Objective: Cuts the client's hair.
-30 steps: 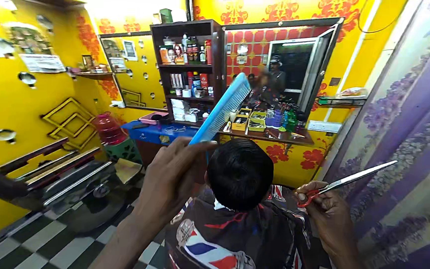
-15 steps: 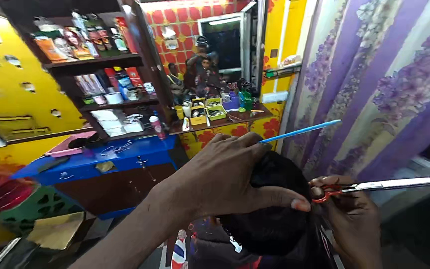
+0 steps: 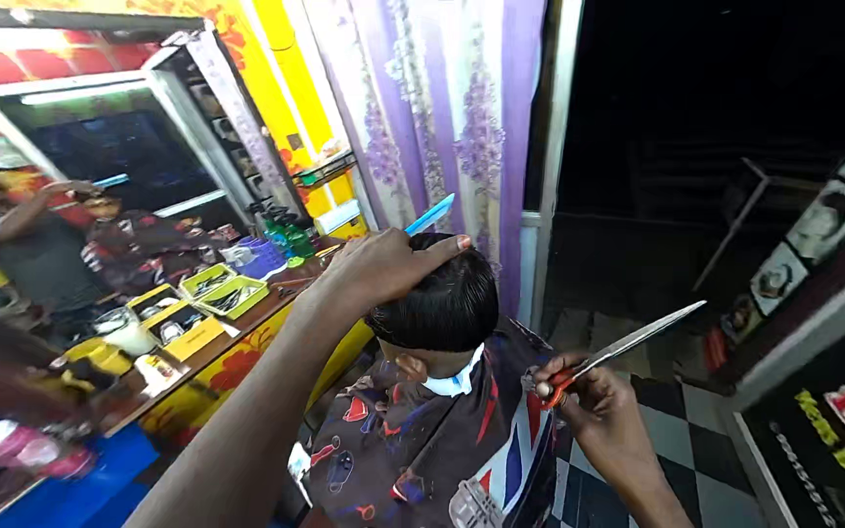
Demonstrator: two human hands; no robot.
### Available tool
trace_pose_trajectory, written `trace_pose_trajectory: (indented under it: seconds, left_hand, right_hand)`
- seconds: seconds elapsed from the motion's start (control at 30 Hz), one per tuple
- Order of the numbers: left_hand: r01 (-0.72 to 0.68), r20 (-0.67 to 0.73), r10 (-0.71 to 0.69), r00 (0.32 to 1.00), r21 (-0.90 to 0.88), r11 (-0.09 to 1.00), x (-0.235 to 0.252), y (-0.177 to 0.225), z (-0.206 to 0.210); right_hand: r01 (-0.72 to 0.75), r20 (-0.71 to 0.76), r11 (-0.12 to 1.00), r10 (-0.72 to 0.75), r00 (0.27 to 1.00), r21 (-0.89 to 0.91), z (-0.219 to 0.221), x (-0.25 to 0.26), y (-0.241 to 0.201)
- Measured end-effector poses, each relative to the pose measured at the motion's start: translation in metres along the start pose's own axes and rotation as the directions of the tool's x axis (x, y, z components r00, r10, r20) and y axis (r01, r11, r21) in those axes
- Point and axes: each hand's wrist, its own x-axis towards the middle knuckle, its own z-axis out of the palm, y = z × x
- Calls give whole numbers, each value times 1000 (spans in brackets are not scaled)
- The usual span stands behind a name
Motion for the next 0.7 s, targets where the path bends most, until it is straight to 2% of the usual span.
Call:
trace_pose_trajectory:
  seconds: [0.1, 0.17, 0.2, 0.23, 0.27, 0.3, 0.33, 0.37, 0.4, 0.53, 0.7]
  left_hand:
    - [-46, 0, 46, 999, 44, 998, -2, 0, -1]
    - [-130, -164, 147, 976, 109, 985, -11, -2, 0]
    - [-216, -312, 254, 916, 150, 965, -19, -5, 1]
    - [-325, -452, 381, 806, 199, 925, -29, -11, 0]
    - [-441, -547, 503, 669, 253, 861, -39, -18, -1]
    - [-542, -598, 601, 530, 306, 782, -50, -25, -1]
    - [-623, -613, 670, 419, 342, 703, -60, -32, 0]
    - [-685, -610, 708, 355, 345, 641, -70, -39, 2]
    - [-719, -597, 725, 343, 329, 612, -78, -47, 8]
    - [-689, -508, 735, 448, 327, 646, -83, -77, 31]
    - [-691, -422, 783, 457, 385, 612, -71, -103, 46]
  right_hand:
    - [-45, -47, 996, 41, 998, -73, -1, -48, -16]
    - [-66, -106, 986, 50, 993, -152, -4, -75, -20]
    - [-78, -134, 972, 49, 990, -222, -6, -87, -20]
    - [-88, -158, 954, 44, 986, -285, -9, -97, -19]
    - [-98, -187, 941, 38, 982, -323, -11, -105, -18]
    - [-109, -213, 933, 36, 976, -342, -13, -112, -17]
    - [-116, -232, 930, 34, 972, -349, -14, -115, -16]
    - [-126, -246, 927, 38, 969, -352, -15, -115, -16]
    - [-131, -262, 927, 37, 964, -351, -15, -115, -14]
    - [-105, -304, 934, -4, 953, -341, -1, -104, 3]
    - [-116, -271, 925, 14, 962, -363, 14, -87, 2]
